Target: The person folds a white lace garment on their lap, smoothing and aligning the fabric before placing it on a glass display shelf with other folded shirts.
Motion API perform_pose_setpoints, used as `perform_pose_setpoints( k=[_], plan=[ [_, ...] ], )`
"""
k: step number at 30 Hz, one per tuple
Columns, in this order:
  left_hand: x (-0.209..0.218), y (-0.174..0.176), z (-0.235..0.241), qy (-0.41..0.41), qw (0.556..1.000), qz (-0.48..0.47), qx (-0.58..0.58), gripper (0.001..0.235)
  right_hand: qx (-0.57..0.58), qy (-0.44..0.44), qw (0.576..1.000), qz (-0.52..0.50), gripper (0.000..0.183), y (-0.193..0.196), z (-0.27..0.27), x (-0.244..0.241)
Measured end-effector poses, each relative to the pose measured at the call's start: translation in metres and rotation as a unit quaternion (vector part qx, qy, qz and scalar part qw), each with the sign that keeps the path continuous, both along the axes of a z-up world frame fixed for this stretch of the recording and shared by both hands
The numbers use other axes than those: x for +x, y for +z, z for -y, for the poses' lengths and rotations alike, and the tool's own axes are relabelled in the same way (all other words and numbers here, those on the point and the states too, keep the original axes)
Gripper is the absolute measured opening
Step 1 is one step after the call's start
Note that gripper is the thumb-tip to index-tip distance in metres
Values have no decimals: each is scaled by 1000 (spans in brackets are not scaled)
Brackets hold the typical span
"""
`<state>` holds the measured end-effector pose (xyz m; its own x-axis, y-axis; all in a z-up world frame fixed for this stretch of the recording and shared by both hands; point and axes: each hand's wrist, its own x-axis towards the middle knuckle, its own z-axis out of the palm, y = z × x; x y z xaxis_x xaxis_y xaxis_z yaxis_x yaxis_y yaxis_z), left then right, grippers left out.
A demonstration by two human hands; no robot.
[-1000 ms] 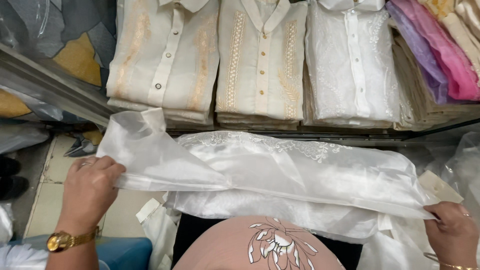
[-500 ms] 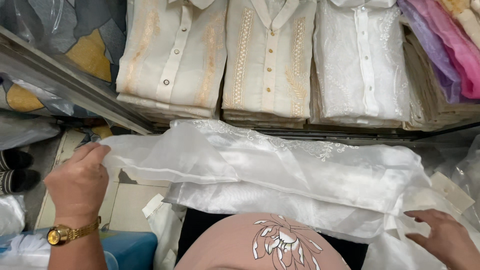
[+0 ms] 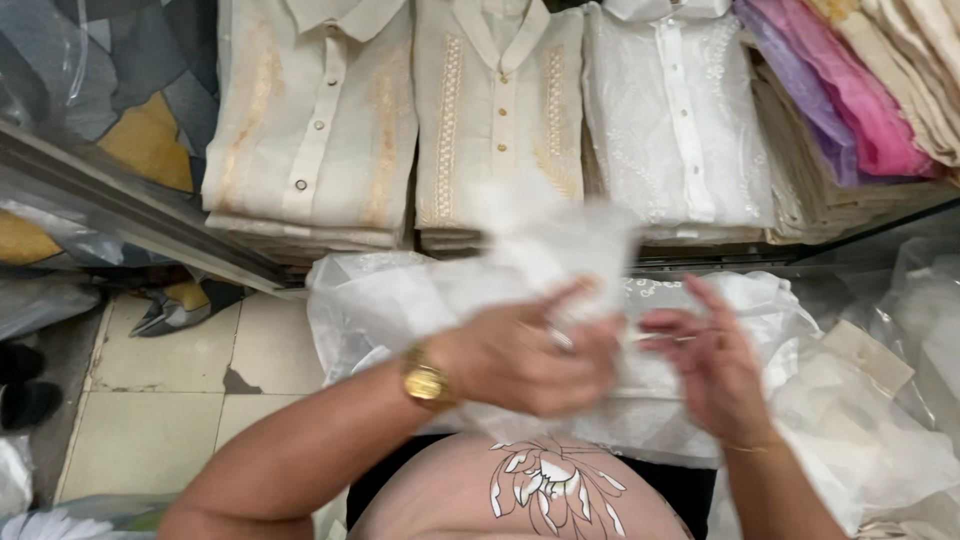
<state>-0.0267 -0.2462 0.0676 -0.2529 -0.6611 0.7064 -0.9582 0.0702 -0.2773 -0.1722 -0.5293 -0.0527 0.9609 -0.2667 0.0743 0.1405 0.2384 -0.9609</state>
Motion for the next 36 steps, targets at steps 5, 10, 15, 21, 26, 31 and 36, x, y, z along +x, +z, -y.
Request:
perform_pose_setpoints(
  k=[5, 10, 15, 21, 26, 31, 36],
  plan=[
    [-53, -94, 74, -170, 983, -44, 56, 22, 486, 265, 830, -65, 85, -129, 1, -9],
    [-42, -85, 45, -123, 987, -100, 33, 36, 319, -37, 947, -22, 56, -62, -7, 14],
    [-16, -176, -21, 72, 957, -280, -19, 31, 244, -86, 966, -13, 62, -88, 31, 16],
    [-28, -204, -79, 197, 900, -303, 245, 66, -147, -187, 971, -5, 65, -23, 2, 31],
    [-31, -196, -72, 233, 873, -290, 314, 72, -488, -30, 869, 81, 47, -19, -73, 62],
    [-33, -195, -72, 250, 864, -271, 344, 76, -768, 91, 633, -22, 78, -39, -135, 102],
    [-33, -192, -72, 262, 849, -274, 368, 71, -804, 150, 575, -7, 32, -72, -140, 128]
  ],
)
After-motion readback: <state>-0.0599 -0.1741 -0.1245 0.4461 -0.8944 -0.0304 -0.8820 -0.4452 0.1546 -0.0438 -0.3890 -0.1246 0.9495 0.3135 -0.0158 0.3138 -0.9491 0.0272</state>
